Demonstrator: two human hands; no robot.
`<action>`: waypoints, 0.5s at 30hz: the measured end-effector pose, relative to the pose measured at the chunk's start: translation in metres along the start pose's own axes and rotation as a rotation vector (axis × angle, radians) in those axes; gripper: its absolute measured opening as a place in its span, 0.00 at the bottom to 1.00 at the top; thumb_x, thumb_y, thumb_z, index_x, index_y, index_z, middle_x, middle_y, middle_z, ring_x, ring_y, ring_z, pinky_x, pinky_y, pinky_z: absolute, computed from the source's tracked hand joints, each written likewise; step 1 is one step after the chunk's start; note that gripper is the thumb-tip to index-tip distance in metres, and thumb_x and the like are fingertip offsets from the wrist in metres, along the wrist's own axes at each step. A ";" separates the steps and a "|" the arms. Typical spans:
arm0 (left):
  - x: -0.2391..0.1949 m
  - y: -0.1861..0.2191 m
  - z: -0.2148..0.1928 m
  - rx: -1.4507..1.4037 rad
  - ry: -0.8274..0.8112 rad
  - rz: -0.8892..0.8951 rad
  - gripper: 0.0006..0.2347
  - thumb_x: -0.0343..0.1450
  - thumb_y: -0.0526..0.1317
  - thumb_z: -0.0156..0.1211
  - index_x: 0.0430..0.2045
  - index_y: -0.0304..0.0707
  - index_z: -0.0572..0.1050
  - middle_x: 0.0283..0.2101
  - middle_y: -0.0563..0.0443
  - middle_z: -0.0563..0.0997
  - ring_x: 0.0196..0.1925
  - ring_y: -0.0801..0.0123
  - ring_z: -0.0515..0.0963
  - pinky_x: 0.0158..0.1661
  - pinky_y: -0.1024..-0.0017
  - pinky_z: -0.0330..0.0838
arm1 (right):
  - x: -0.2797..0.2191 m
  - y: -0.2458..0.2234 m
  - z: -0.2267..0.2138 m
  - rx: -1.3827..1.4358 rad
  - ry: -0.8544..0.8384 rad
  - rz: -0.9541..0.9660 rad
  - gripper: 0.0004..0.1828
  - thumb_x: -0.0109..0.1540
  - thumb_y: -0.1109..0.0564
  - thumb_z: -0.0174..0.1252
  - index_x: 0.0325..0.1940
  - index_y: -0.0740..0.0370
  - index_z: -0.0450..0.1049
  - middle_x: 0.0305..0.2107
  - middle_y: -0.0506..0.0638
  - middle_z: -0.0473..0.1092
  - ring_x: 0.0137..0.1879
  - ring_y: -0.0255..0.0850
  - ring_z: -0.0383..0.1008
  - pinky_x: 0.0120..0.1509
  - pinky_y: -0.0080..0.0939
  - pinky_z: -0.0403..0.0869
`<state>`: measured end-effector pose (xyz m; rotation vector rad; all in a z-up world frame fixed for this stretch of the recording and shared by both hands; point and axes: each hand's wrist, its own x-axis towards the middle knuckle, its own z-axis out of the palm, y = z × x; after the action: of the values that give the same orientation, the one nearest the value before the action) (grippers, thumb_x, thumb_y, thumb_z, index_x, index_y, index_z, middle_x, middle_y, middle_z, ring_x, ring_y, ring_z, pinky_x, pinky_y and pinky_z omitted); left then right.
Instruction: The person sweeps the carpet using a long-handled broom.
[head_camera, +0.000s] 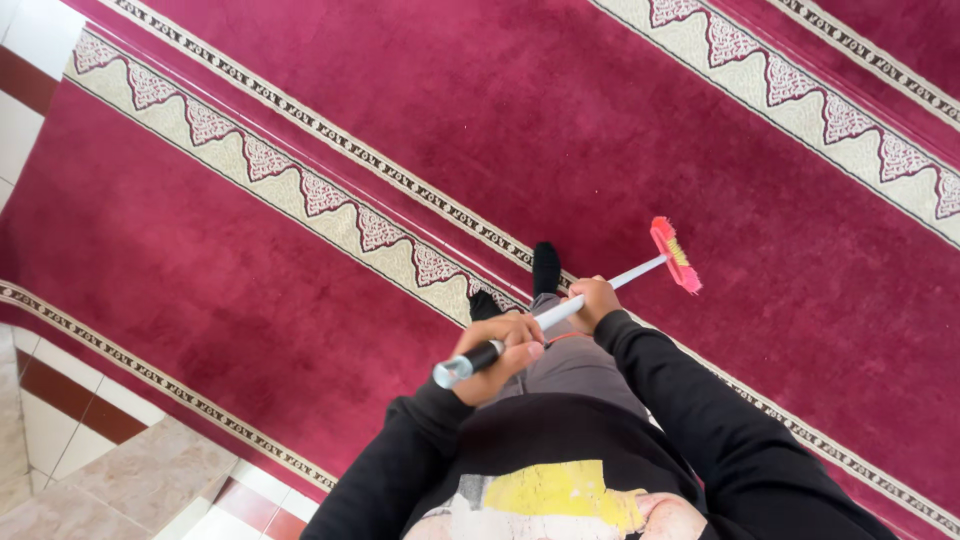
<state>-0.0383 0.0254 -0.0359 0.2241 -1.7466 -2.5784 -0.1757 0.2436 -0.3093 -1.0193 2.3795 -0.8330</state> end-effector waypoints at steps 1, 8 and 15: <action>0.006 0.001 0.000 0.001 0.003 0.002 0.12 0.70 0.30 0.59 0.17 0.34 0.64 0.28 0.46 0.73 0.38 0.61 0.73 0.40 0.64 0.69 | 0.005 0.008 0.000 0.000 -0.037 0.058 0.21 0.50 0.53 0.68 0.13 0.60 0.63 0.18 0.55 0.68 0.30 0.57 0.70 0.38 0.53 0.69; 0.022 0.084 0.012 0.496 -0.073 0.321 0.17 0.66 0.33 0.67 0.15 0.37 0.59 0.22 0.49 0.65 0.28 0.57 0.68 0.38 0.64 0.63 | 0.106 -0.101 -0.028 0.369 0.026 -0.226 0.14 0.53 0.57 0.64 0.18 0.60 0.66 0.19 0.53 0.67 0.31 0.52 0.68 0.38 0.50 0.69; 0.040 0.073 0.016 0.185 0.075 0.423 0.17 0.67 0.29 0.64 0.12 0.38 0.60 0.19 0.53 0.68 0.23 0.63 0.69 0.35 0.65 0.65 | 0.100 -0.108 -0.083 0.308 -0.070 -0.191 0.14 0.55 0.57 0.65 0.19 0.59 0.68 0.20 0.53 0.69 0.34 0.53 0.69 0.39 0.51 0.69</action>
<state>-0.0845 0.0088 0.0330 -0.0445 -1.7772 -2.0922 -0.2337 0.1389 -0.1899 -1.1356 2.0363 -1.1702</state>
